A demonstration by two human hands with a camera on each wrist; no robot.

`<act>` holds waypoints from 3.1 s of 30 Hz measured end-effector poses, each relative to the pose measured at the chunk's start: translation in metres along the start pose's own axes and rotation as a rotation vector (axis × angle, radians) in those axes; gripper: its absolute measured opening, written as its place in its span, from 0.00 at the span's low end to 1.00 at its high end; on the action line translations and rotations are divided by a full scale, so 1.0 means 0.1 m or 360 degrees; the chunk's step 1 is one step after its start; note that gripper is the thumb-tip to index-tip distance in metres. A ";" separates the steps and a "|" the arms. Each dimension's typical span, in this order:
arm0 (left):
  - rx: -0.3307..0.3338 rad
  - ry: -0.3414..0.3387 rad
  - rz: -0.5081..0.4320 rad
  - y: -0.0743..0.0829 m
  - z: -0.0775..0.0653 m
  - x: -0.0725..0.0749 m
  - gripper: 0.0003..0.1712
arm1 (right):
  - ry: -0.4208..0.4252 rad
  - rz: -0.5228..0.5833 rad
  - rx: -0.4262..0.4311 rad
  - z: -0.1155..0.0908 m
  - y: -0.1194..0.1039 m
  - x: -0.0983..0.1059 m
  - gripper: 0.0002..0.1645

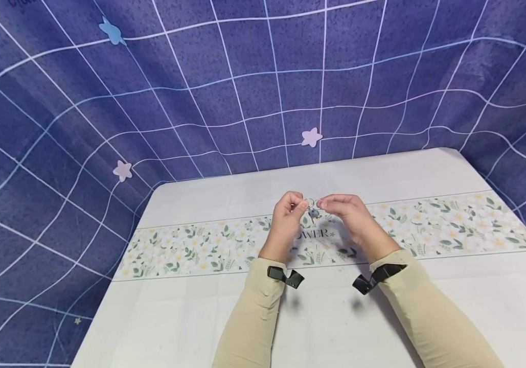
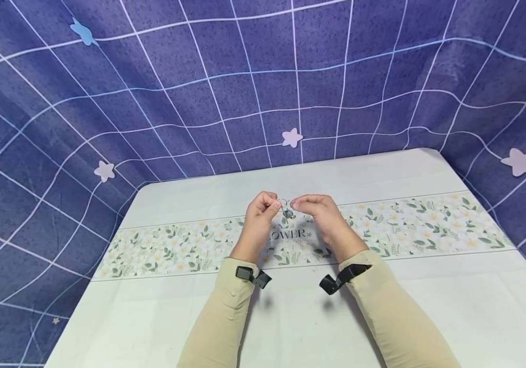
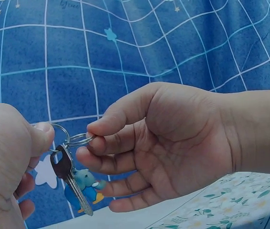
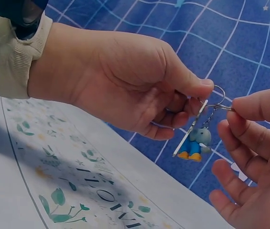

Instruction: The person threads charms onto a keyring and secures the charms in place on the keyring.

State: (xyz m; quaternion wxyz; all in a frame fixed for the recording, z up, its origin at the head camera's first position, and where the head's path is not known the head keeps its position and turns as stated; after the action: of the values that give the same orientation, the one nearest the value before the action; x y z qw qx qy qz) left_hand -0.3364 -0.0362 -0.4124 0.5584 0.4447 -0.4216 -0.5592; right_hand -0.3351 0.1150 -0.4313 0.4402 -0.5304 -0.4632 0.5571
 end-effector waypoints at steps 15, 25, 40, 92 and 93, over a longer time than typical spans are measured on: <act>0.0049 -0.0062 -0.0432 -0.04 0.01 -0.06 0.17 | -0.0127 0.0246 0.0319 -0.03 -0.03 -0.08 0.19; 0.0026 -0.0087 -0.0444 0.00 0.00 -0.06 0.18 | 0.0034 0.0296 0.0269 -0.03 0.02 -0.10 0.12; -0.0012 -0.0123 -0.0357 -0.01 0.00 -0.08 0.17 | 0.0114 0.0340 0.0142 -0.04 0.04 -0.13 0.15; -0.0025 -0.0082 -0.0341 0.01 0.03 0.00 0.18 | -0.0405 0.0532 -0.0009 -0.08 0.04 -0.26 0.19; -0.0033 -0.0086 -0.0340 0.01 0.02 0.00 0.18 | -0.0414 0.0534 -0.0018 -0.08 0.05 -0.26 0.19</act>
State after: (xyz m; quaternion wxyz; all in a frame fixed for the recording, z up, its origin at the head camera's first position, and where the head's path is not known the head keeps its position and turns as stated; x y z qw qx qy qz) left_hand -0.3386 -0.0366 -0.4109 0.4888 0.4659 -0.3809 -0.6317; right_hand -0.3260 0.0889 -0.4311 0.2750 -0.5262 -0.4244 0.6837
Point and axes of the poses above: each hand's wrist, its own z-axis towards the middle knuckle, its own x-axis out of the back of the hand, y = z × x, the point moved 9 cm from there along z, towards the middle knuckle, and after that the axes turned 7 degrees about y, right-handed, at the moved point
